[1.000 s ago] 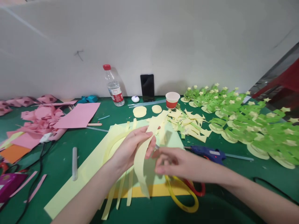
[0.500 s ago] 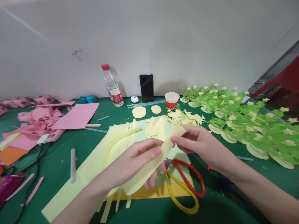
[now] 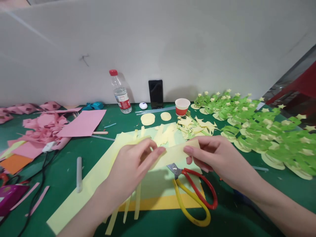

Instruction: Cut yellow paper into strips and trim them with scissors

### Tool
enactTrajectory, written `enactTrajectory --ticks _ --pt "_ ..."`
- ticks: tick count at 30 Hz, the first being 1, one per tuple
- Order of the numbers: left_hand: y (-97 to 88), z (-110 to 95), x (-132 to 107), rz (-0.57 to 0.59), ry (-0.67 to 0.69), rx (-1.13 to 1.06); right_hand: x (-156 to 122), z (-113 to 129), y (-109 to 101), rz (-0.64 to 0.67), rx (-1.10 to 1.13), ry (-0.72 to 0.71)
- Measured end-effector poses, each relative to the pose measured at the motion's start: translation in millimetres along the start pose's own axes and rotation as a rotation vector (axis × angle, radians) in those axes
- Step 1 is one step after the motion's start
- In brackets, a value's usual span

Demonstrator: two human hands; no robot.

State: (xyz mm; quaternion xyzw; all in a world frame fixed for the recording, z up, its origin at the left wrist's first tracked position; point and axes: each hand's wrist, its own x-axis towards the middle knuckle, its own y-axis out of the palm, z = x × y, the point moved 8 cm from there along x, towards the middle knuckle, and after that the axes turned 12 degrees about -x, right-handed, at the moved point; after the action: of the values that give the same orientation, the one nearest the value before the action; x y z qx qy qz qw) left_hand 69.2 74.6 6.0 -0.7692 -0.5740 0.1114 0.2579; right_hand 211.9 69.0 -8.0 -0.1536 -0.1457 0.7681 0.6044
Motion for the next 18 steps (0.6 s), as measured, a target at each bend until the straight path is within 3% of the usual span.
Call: enactTrajectory --ticks 2,5,7,11,18 --pt "-2.0 -19.5 -2.9 -0.097 0.215 0.085 -2.1 3.2 -1.4 -0.024 -0.002 -0.01" --pt "5.5 -51.8 -13.7 -0.137 0.574 0.204 -6.3 5.8 -0.5 -0.025 0.011 -0.008" --pt "8.7 -64.6 -19.2 -0.153 0.711 0.239 -8.8 6.2 0.8 -0.017 0.035 -0.004" --pt "7.4 -74.1 -24.0 -0.184 0.813 0.236 -10.7 8.6 3.4 0.017 0.11 -0.04" --pt "12.3 -73.6 -29.6 -0.193 0.831 0.3 -11.8 11.1 8.8 0.087 0.2 -0.09"
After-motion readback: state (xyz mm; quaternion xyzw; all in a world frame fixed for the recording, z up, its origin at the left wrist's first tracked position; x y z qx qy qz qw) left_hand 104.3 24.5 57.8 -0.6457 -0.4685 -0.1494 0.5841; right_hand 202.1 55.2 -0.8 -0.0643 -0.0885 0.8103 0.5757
